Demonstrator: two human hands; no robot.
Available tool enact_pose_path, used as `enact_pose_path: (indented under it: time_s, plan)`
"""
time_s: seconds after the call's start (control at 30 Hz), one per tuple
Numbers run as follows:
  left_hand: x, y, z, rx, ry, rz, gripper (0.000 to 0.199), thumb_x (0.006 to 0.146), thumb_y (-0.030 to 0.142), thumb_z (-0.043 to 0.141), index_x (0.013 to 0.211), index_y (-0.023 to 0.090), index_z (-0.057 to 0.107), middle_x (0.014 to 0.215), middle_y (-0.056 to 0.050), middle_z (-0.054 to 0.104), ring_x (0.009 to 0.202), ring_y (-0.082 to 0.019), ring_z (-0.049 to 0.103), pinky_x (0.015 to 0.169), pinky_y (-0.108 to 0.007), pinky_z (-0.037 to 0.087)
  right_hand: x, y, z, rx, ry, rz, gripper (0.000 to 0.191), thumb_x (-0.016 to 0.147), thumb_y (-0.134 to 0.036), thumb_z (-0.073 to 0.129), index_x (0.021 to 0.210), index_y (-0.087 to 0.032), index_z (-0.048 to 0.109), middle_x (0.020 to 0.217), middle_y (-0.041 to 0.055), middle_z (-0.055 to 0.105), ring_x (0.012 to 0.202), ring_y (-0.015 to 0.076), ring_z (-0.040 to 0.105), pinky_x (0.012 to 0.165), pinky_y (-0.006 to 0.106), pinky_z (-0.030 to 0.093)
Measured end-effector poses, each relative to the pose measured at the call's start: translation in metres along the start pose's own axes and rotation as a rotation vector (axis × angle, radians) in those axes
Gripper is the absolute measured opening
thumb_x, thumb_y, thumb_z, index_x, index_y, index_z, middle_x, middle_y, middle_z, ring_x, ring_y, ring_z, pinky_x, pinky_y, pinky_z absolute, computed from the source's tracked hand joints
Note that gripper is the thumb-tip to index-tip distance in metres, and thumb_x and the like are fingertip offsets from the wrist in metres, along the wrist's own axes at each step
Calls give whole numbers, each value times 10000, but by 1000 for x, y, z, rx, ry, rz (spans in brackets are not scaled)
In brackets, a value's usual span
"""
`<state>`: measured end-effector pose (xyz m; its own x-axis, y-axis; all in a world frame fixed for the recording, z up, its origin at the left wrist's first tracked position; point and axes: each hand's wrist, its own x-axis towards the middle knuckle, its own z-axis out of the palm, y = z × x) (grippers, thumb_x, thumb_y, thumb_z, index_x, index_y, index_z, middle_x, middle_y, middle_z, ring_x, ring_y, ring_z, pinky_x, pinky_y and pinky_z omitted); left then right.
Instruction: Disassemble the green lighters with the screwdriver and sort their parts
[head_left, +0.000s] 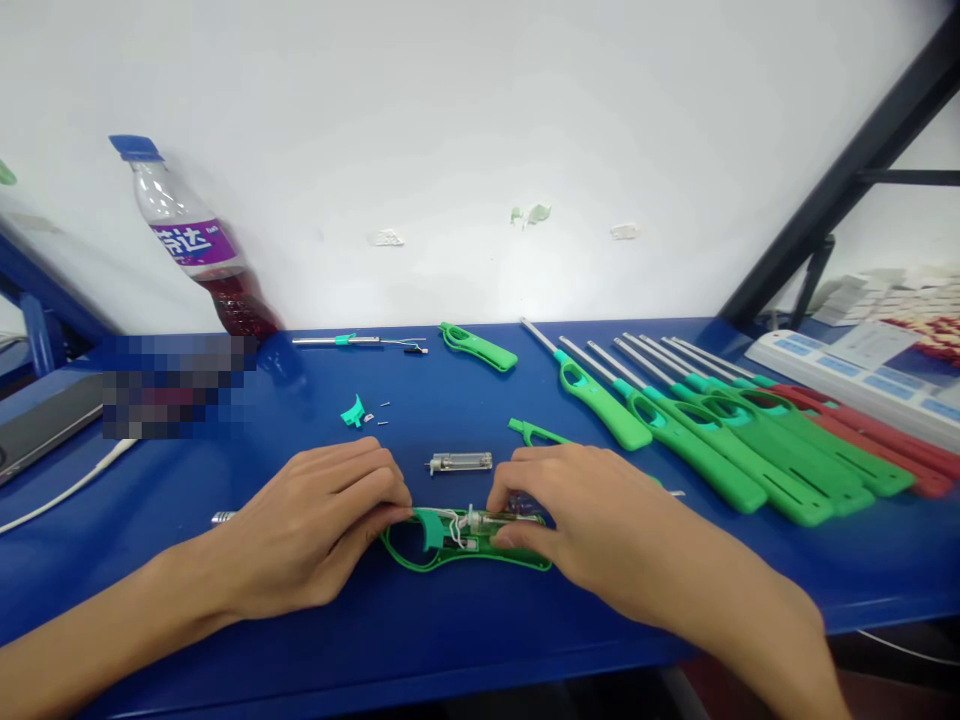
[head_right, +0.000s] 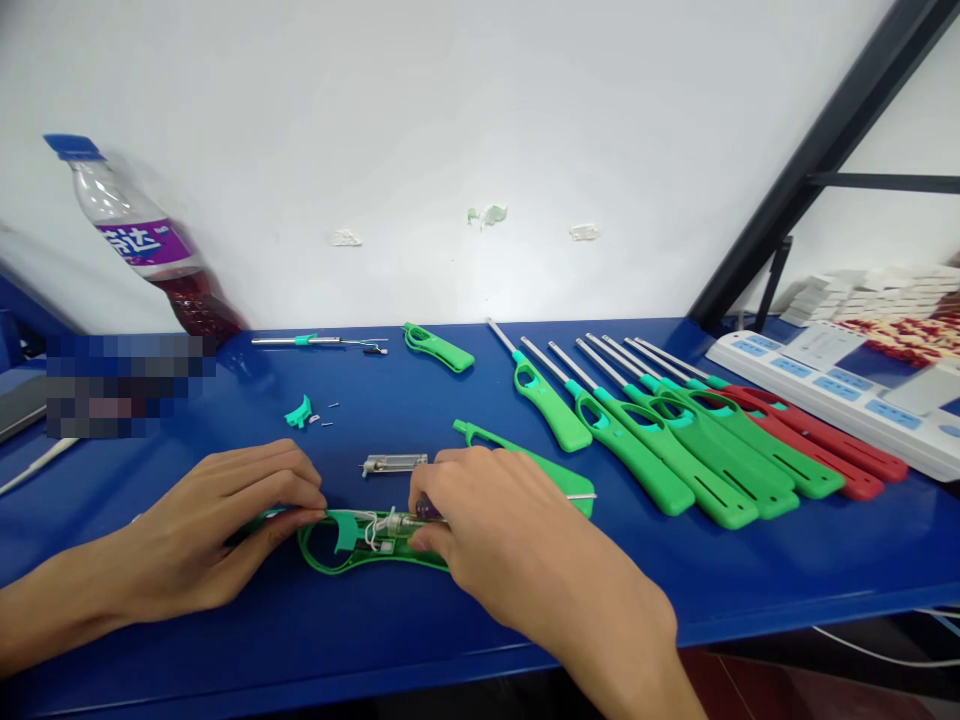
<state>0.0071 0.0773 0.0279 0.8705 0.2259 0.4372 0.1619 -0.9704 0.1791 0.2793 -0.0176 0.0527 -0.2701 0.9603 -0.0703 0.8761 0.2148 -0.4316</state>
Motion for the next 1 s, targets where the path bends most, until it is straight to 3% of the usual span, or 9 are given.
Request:
enact_pose_path:
  time_s: [0.17, 0.33, 0.47, 0.8, 1.0]
  plan:
    - [-1, -2, -2, 0, 48, -75, 167, 1042, 60, 476, 1020, 210, 546, 886, 1, 628, 762, -148, 530, 685, -279, 439, 0, -2, 1, -19, 3, -9, 59, 963, -351, 767, 975, -330, 714, 1017, -73, 770, 961, 228, 706, 773, 349, 408]
    - [1, 0, -2, -13, -118, -98, 72, 1049, 169, 526, 1009, 215, 566, 943, -28, 631, 847, -196, 539, 757, -338, 452, 1, -2, 3, -18, -5, -2, 64, 963, -364, 765, 980, -334, 711, 1037, -80, 772, 981, 233, 707, 791, 358, 410]
    - [2, 0, -2, 9, -154, -57, 121, 1078, 163, 503, 1012, 212, 591, 954, -38, 637, 861, -201, 543, 746, -333, 453, 1, -1, 3, 1, -3, -7, 81, 964, -365, 767, 988, -321, 704, 1056, -73, 775, 1039, 240, 707, 826, 361, 415]
    - [3, 1, -4, 4, -13, 12, 180, 1043, 59, 501, 992, 204, 595, 877, -16, 637, 805, -170, 558, 699, -305, 466, 0, -1, 1, 17, -23, 3, 63, 969, -369, 756, 989, -329, 712, 1036, -74, 762, 968, 217, 693, 781, 341, 392]
    - [-1, -7, -9, 92, 141, -103, 142, 1000, 74, 557, 1017, 209, 597, 902, -19, 656, 849, -184, 573, 724, -324, 473, -1, -3, -1, 0, 3, -22, 31, 982, -318, 743, 993, -304, 719, 1035, -53, 768, 986, 221, 701, 791, 340, 402]
